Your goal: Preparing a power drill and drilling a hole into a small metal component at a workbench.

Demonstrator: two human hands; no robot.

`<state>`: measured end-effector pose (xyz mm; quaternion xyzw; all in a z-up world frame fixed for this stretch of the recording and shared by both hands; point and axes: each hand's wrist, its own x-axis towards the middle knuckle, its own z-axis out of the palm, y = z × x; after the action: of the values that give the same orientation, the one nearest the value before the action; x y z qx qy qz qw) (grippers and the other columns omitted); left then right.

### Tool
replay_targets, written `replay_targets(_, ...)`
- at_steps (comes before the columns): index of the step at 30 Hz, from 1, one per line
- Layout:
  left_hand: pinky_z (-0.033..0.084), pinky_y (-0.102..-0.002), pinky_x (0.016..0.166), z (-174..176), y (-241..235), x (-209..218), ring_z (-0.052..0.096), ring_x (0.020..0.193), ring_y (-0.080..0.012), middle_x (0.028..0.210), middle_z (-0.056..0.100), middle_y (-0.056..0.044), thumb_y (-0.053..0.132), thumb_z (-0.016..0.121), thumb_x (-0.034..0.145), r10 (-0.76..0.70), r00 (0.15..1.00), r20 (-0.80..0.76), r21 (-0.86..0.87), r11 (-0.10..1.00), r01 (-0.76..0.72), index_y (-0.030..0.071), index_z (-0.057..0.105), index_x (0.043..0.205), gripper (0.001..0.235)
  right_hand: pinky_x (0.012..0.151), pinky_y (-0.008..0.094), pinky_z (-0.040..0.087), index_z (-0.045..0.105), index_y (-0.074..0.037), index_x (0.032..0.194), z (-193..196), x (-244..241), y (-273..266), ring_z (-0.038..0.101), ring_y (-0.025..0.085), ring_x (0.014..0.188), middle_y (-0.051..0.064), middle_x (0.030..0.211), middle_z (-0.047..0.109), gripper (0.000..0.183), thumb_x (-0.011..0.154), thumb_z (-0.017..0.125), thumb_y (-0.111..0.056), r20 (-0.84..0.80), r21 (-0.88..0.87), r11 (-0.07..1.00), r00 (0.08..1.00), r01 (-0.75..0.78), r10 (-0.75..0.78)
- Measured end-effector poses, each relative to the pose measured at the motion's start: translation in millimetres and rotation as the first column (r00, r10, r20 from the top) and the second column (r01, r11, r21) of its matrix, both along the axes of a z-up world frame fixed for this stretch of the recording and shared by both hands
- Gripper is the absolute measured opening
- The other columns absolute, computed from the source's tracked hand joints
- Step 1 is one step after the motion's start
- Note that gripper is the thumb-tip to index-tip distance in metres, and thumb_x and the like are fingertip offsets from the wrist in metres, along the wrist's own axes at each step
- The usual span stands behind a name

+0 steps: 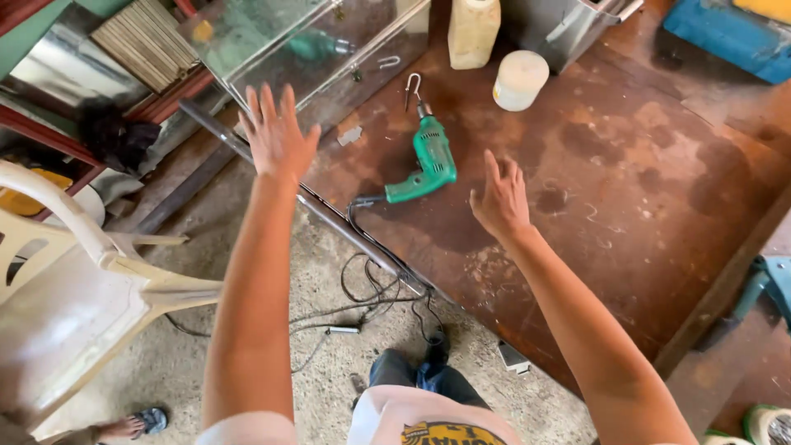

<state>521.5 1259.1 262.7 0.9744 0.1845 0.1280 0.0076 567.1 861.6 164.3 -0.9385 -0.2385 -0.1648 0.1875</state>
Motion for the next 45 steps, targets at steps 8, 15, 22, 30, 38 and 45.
replay_targets(8, 0.014, -0.071, 0.114, 55.0, 96.7, 136.4, 0.003, 0.144, -0.0509, 0.16, 0.022, -0.032, 0.071, 0.085, 0.071, -0.018, 0.999, -0.031, -0.104, 0.994, 0.015, 0.006, 0.034, 0.157, 0.119, 0.09, 0.051, 0.052, 0.036, -0.006, 0.152, -2.7, 68.2, 86.7, 0.054, 0.046, 0.115, 0.027, 0.133, 0.047, 0.081, 0.081, 0.075, -0.017, -0.246, 0.035, 0.999, 0.969, 0.031, -0.021)
replay_targets(15, 0.007, -0.076, 0.114, 54.1, 155.3, 217.1, 0.004, 0.148, -0.0622, 0.162, 0.002, -0.042, 0.09, 0.07, 0.049, -0.131, 0.922, -0.366, -0.141, 0.986, 0.084, 0.014, 0.008, 0.166, 0.152, 0.097, 0.051, 0.05, 0.032, -0.01, 0.156, -30.0, 165.7, 171.3, 0.049, 0.047, 0.124, 0.028, 0.145, 0.037, 0.092, 0.081, 0.078, -0.038, -0.348, 0.043, 0.993, 0.933, 0.114, -0.092)
replay_targets(22, 0.006, -0.07, 0.113, 31.6, 157.4, 203.2, 0.012, 0.145, -0.0628, 0.158, 0.014, -0.044, 0.089, 0.06, 0.069, -0.23, 0.957, -0.174, -0.092, 0.972, 0.217, 0.014, 0.021, 0.164, 0.128, 0.111, 0.061, 0.046, 0.023, -0.011, 0.159, 81.9, 381.9, 282.7, 0.042, 0.049, 0.142, 0.03, 0.158, 0.026, 0.082, 0.104, 0.072, -0.046, -0.163, 0.322, 0.926, 0.975, 0.199, -0.153)
replay_targets(30, 0.008, -0.069, 0.114, 27.6, 160.7, 204.0, 0.015, 0.146, -0.0609, 0.159, 0.015, -0.043, 0.104, 0.05, 0.061, -0.205, 0.972, -0.116, -0.09, 0.977, 0.196, 0.017, 0.023, 0.164, 0.138, 0.1, 0.036, 0.054, 0.048, -0.004, 0.143, 70.3, 472.4, 294.4, 0.062, 0.03, 0.119, 0.018, 0.133, 0.054, 0.092, 0.08, 0.095, -0.052, -0.163, 0.505, 0.848, 0.983, 0.159, -0.087)
replay_targets(38, 0.013, -0.059, 0.118, 36.1, 168.0, 189.7, 0.024, 0.146, -0.0542, 0.16, 0.028, -0.035, 0.094, 0.061, 0.058, -0.344, 0.939, -0.021, -0.038, 0.939, 0.343, 0.018, 0.037, 0.16, 0.129, 0.092, 0.041, 0.053, 0.052, -0.001, 0.132, 63.9, 428.3, 217.8, 0.063, 0.031, 0.109, 0.017, 0.122, 0.06, 0.072, 0.084, 0.087, -0.042, -0.145, 0.502, 0.835, 0.974, 0.224, -0.174)
replay_targets(45, 0.007, -0.055, 0.121, 29.2, 162.1, 178.5, 0.019, 0.152, -0.0498, 0.164, 0.025, -0.034, 0.088, 0.061, 0.058, -0.317, 0.948, -0.035, -0.064, 0.947, 0.314, 0.016, 0.04, 0.159, 0.127, 0.097, 0.044, 0.049, 0.051, -0.005, 0.139, -3.7, 424.7, 93.2, 0.055, 0.037, 0.117, 0.02, 0.133, 0.049, 0.082, 0.079, 0.085, -0.049, -0.177, 0.34, 0.864, 0.927, 0.372, -0.33)
